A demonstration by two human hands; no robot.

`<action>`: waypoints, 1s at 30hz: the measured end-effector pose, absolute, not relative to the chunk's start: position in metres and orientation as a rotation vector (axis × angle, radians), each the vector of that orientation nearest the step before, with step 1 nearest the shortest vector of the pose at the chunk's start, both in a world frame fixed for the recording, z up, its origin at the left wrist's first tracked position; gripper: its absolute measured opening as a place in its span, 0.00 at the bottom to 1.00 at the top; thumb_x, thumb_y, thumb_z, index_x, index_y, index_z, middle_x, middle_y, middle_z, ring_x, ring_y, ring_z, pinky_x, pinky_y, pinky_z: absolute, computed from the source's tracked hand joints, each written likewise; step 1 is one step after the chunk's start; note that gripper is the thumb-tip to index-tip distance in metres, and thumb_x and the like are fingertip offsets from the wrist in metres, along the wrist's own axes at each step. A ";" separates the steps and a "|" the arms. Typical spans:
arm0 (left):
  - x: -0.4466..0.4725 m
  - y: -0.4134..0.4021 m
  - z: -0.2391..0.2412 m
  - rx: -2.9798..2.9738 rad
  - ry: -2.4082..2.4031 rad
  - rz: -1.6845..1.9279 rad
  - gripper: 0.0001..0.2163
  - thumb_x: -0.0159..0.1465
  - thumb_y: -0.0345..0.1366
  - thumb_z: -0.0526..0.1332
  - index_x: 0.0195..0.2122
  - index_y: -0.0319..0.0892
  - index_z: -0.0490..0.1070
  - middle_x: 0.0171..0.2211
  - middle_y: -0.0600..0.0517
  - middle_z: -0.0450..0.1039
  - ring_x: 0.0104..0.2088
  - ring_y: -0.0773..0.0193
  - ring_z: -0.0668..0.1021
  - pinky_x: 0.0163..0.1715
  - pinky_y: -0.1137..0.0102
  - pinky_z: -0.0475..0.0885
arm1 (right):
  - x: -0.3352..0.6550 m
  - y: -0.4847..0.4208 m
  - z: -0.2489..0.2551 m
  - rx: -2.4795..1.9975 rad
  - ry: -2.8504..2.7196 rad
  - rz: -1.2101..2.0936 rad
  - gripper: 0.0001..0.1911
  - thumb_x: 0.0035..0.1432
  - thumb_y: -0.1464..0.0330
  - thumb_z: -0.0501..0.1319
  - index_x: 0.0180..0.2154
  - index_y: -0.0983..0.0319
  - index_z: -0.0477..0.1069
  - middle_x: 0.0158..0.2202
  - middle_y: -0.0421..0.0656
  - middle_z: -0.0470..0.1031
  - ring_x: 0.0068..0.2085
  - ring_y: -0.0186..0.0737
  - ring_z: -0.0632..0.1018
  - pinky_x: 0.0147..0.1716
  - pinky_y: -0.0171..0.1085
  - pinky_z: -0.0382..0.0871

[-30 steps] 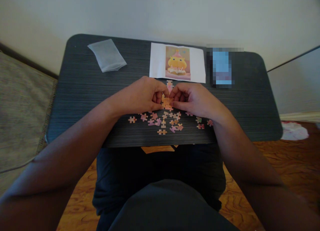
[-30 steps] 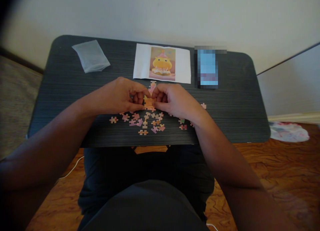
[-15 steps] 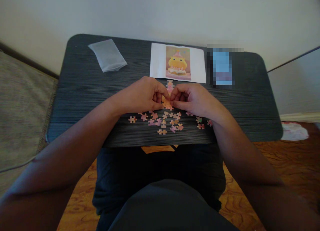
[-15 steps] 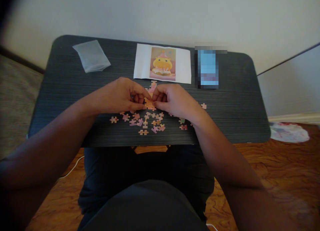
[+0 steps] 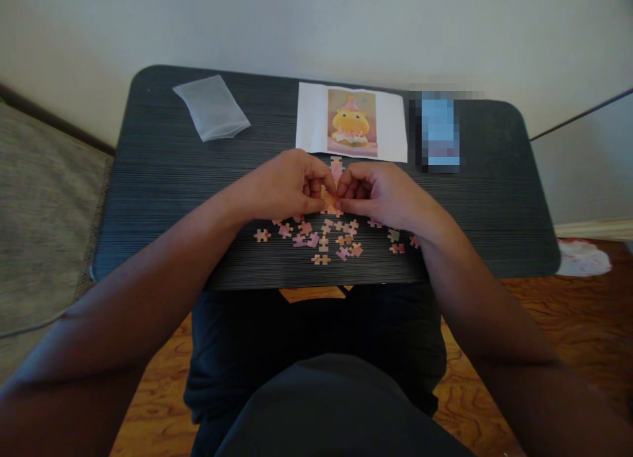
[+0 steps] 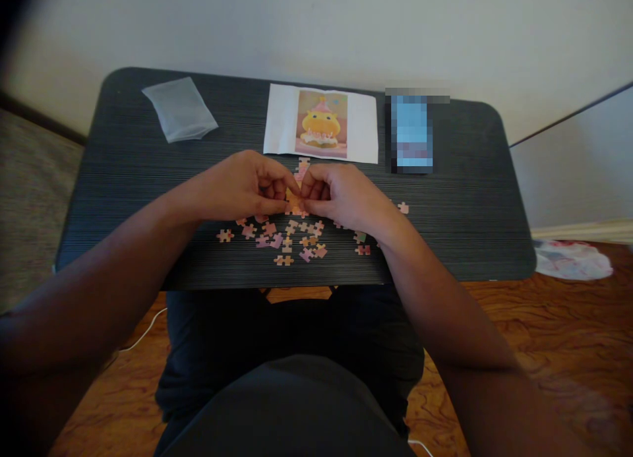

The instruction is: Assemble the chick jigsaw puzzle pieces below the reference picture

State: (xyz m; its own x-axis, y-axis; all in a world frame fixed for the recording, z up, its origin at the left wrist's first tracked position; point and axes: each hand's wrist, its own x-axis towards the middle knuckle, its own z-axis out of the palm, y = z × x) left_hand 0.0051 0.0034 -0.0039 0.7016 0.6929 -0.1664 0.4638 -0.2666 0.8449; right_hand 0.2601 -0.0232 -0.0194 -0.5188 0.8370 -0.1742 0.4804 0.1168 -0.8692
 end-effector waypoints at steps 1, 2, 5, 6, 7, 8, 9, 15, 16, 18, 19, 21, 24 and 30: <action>0.006 0.003 -0.004 1.906 0.896 0.298 0.05 0.65 0.35 0.73 0.41 0.43 0.88 0.28 0.53 0.83 0.25 0.66 0.81 0.27 0.69 0.70 | 0.260 -0.023 -0.019 -1.282 -2.046 1.365 0.10 0.67 0.62 0.78 0.42 0.55 0.79 0.38 0.40 0.82 0.38 0.41 0.79 0.40 0.44 0.73; 0.006 0.003 -0.005 1.893 0.897 0.309 0.05 0.66 0.36 0.72 0.40 0.43 0.88 0.28 0.53 0.84 0.24 0.66 0.80 0.27 0.69 0.70 | 0.260 -0.023 -0.019 -1.282 -2.049 1.361 0.10 0.67 0.62 0.78 0.42 0.55 0.79 0.38 0.40 0.82 0.38 0.41 0.79 0.40 0.44 0.73; 0.008 0.002 -0.008 1.887 0.910 0.343 0.05 0.66 0.36 0.73 0.41 0.43 0.88 0.27 0.52 0.84 0.23 0.67 0.79 0.27 0.69 0.69 | 0.260 -0.023 -0.018 -1.279 -2.056 1.347 0.10 0.67 0.62 0.78 0.42 0.55 0.79 0.38 0.40 0.82 0.38 0.42 0.79 0.40 0.45 0.73; 0.008 0.002 -0.009 1.899 0.923 0.354 0.05 0.66 0.36 0.74 0.40 0.43 0.88 0.27 0.52 0.84 0.23 0.67 0.79 0.27 0.69 0.69 | 0.260 -0.023 -0.018 -1.275 -2.062 1.341 0.10 0.67 0.62 0.78 0.42 0.55 0.79 0.38 0.40 0.82 0.38 0.41 0.79 0.41 0.45 0.73; 0.009 0.001 -0.010 1.917 0.937 0.369 0.04 0.66 0.37 0.74 0.39 0.43 0.88 0.28 0.52 0.84 0.24 0.67 0.79 0.27 0.69 0.69 | 0.260 -0.023 -0.018 -1.268 -2.069 1.336 0.09 0.68 0.63 0.78 0.42 0.55 0.79 0.37 0.40 0.81 0.38 0.41 0.79 0.41 0.45 0.73; 0.009 0.001 -0.010 1.937 0.951 0.384 0.04 0.66 0.37 0.75 0.39 0.43 0.88 0.28 0.52 0.84 0.24 0.67 0.79 0.28 0.69 0.69 | 0.260 -0.023 -0.018 -1.258 -2.077 1.333 0.09 0.68 0.63 0.77 0.42 0.55 0.79 0.37 0.40 0.81 0.38 0.41 0.79 0.41 0.45 0.73; 0.009 0.001 -0.010 1.954 0.961 0.394 0.04 0.66 0.36 0.75 0.38 0.43 0.88 0.28 0.52 0.84 0.25 0.67 0.80 0.28 0.69 0.70 | 0.260 -0.023 -0.018 -1.252 -2.084 1.332 0.09 0.68 0.64 0.77 0.41 0.55 0.79 0.37 0.40 0.81 0.38 0.41 0.79 0.41 0.45 0.73; 0.010 0.002 -0.012 1.958 0.956 0.418 0.03 0.63 0.34 0.74 0.36 0.42 0.88 0.27 0.53 0.83 0.25 0.68 0.79 0.26 0.72 0.67 | 0.261 -0.023 -0.021 -1.244 -2.116 1.316 0.09 0.70 0.61 0.76 0.42 0.55 0.79 0.36 0.40 0.81 0.37 0.41 0.78 0.38 0.44 0.72; 0.011 0.002 -0.013 1.953 0.957 0.429 0.03 0.62 0.34 0.75 0.36 0.42 0.88 0.27 0.53 0.83 0.25 0.68 0.79 0.26 0.72 0.67 | 0.261 -0.023 -0.023 -1.227 -2.107 1.319 0.11 0.70 0.59 0.76 0.42 0.55 0.79 0.37 0.40 0.81 0.37 0.41 0.78 0.38 0.44 0.72; 0.011 0.003 -0.014 1.941 0.959 0.441 0.03 0.62 0.34 0.76 0.35 0.42 0.87 0.27 0.53 0.83 0.25 0.68 0.79 0.26 0.72 0.67 | 0.261 -0.024 -0.026 -1.210 -2.083 1.317 0.14 0.69 0.56 0.78 0.42 0.55 0.78 0.37 0.40 0.81 0.37 0.41 0.78 0.38 0.44 0.71; 0.011 0.003 -0.015 1.937 0.958 0.441 0.03 0.62 0.34 0.76 0.35 0.42 0.87 0.26 0.53 0.83 0.25 0.68 0.79 0.26 0.72 0.67 | 0.260 -0.024 -0.027 -1.214 -2.076 1.305 0.16 0.68 0.55 0.79 0.41 0.55 0.78 0.37 0.40 0.80 0.37 0.41 0.77 0.37 0.44 0.71; 0.011 0.003 -0.016 1.930 0.953 0.433 0.02 0.62 0.33 0.75 0.35 0.42 0.86 0.27 0.53 0.82 0.24 0.68 0.79 0.26 0.71 0.67 | 0.260 -0.023 -0.031 -1.223 -2.078 1.272 0.16 0.67 0.55 0.80 0.39 0.55 0.78 0.36 0.40 0.80 0.36 0.41 0.77 0.37 0.44 0.69; 0.011 0.003 -0.017 1.926 0.955 0.447 0.03 0.64 0.30 0.73 0.38 0.42 0.86 0.27 0.54 0.83 0.24 0.67 0.79 0.27 0.71 0.69 | 0.259 -0.021 -0.035 -1.211 -2.090 1.268 0.14 0.68 0.57 0.79 0.40 0.54 0.79 0.36 0.39 0.80 0.35 0.41 0.77 0.36 0.45 0.68; 0.010 0.005 -0.019 1.953 0.986 0.467 0.12 0.64 0.28 0.71 0.50 0.40 0.84 0.28 0.55 0.83 0.24 0.66 0.80 0.28 0.69 0.72 | 0.258 -0.022 -0.031 -1.252 -2.161 1.209 0.10 0.69 0.60 0.76 0.39 0.54 0.78 0.34 0.39 0.81 0.35 0.41 0.77 0.37 0.45 0.68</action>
State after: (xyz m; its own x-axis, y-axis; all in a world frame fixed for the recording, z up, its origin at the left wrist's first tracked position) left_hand 0.0101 0.0047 -0.0193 0.6150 0.7868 -0.0521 0.4588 -0.3032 0.8352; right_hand 0.2584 -0.0217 -0.0313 -0.5401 0.8356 -0.1005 0.5229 0.2396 -0.8180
